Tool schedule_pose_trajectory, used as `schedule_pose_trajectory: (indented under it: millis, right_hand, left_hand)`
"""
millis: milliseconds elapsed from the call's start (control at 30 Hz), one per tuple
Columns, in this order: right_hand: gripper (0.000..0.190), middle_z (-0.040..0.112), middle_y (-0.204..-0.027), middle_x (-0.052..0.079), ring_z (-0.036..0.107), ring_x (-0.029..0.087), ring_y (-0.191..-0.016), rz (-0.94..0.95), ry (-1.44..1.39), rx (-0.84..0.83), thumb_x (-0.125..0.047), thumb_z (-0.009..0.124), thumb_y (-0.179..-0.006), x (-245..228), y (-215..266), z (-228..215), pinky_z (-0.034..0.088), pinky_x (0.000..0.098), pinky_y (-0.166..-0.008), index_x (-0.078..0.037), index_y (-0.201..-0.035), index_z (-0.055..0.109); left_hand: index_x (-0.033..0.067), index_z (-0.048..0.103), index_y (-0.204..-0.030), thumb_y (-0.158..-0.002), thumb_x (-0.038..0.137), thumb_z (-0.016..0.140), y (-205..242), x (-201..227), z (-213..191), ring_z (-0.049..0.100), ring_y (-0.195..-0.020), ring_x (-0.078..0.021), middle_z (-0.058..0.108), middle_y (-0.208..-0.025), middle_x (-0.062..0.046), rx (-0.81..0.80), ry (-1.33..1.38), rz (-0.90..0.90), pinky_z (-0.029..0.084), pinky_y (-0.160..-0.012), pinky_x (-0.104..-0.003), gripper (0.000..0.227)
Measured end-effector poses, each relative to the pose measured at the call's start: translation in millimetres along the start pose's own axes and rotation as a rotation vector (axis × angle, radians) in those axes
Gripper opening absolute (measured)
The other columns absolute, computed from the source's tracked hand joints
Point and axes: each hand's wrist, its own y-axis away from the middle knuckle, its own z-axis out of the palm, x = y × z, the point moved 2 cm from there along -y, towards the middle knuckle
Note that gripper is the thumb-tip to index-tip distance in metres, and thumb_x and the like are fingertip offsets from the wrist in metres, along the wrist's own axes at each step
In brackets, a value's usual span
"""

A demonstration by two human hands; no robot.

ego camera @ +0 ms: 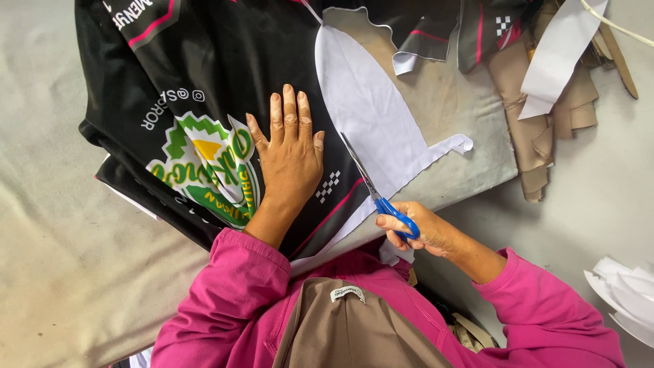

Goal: The person uses blue-handled scissors to cut a piece of black and white patterned fabric laid out on a table. They follow a white paper template placed on the fabric, cutting along its edges to shape the material.

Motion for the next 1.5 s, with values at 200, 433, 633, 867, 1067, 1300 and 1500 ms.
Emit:
schedule_pose_trajectory:
  millis: [200,433,633,867,1067,1300,1500]
  right_hand:
    - [0.03,0.049,-0.04,0.015,0.046,0.015,-0.031,-0.012,-0.002,0.007,-0.024,0.07,-0.083,-0.4,-3.0,2.9,0.025,0.0127,-0.023,-0.003,-0.07,0.053]
    - [0.03,0.048,-0.039,0.016,0.045,0.016,-0.03,-0.025,-0.003,0.025,-0.024,0.071,-0.083,4.6,-5.9,3.1,0.024,0.0135,-0.022,-0.003,-0.07,0.053]
    - [0.031,0.049,-0.041,0.016,0.046,0.016,-0.031,-0.009,-0.016,0.013,-0.025,0.07,-0.084,0.8,-9.1,6.9,0.025,0.0136,-0.022,-0.003,-0.071,0.053]
    - [0.034,0.048,-0.042,0.017,0.047,0.017,-0.031,-0.034,-0.093,0.028,-0.029,0.069,-0.084,-8.7,-13.7,16.7,0.026,0.0139,-0.021,-0.001,-0.074,0.053]
    - [0.034,0.048,-0.041,0.016,0.047,0.017,-0.03,-0.05,-0.103,0.039,-0.028,0.069,-0.084,-6.4,-17.7,18.3,0.025,0.0136,-0.021,-0.001,-0.071,0.053]
    - [0.035,0.049,-0.043,0.017,0.048,0.018,-0.032,-0.038,-0.121,0.046,-0.031,0.069,-0.084,-8.6,-20.1,19.7,0.026,0.0139,-0.021,-0.001,-0.075,0.053]
    - [0.035,0.049,-0.044,0.016,0.049,0.017,-0.033,-0.056,-0.143,0.032,-0.032,0.066,-0.085,-24.5,-21.9,28.2,0.027,0.0135,-0.022,-0.001,-0.077,0.053]
  left_hand:
    - [0.0016,0.018,-0.147,-0.102,0.026,0.035,0.0,-0.5,0.7,0.0,-0.142,-0.0331,0.006,-0.153,-0.019,0.015,-0.003,0.006,-0.008,-0.106,-0.064,0.054]
    - [0.0016,0.019,-0.147,-0.101,0.025,0.037,0.1,-0.6,1.5,0.0,-0.142,-0.0327,0.006,-0.153,-0.018,0.025,0.01,0.006,-0.009,-0.105,-0.064,0.055]
    - [0.0016,0.019,-0.147,-0.101,0.026,0.037,0.0,-1.3,2.9,0.0,-0.142,-0.0331,0.006,-0.153,-0.019,0.034,0.011,0.012,-0.009,-0.105,-0.065,0.055]
    - [0.0028,0.018,-0.147,-0.101,0.028,0.035,0.0,-2.4,5.2,0.0,-0.142,-0.0323,0.006,-0.153,-0.018,0.036,0.013,0.006,-0.008,-0.106,-0.064,0.055]
    - [0.003,0.018,-0.147,-0.101,0.028,0.037,-0.1,-2.1,6.2,0.001,-0.142,-0.0325,0.007,-0.153,-0.018,0.043,0.0,0.007,-0.007,-0.106,-0.064,0.056]
    - [0.0028,0.017,-0.147,-0.101,0.028,0.036,-0.2,-2.4,5.4,0.0,-0.142,-0.0325,0.006,-0.153,-0.018,0.025,0.014,0.003,-0.008,-0.106,-0.064,0.056]
    - [0.0025,0.017,-0.147,-0.101,0.028,0.035,0.5,-1.5,4.5,0.001,-0.142,-0.033,0.006,-0.153,-0.019,0.026,0.009,0.002,-0.008,-0.106,-0.064,0.055]
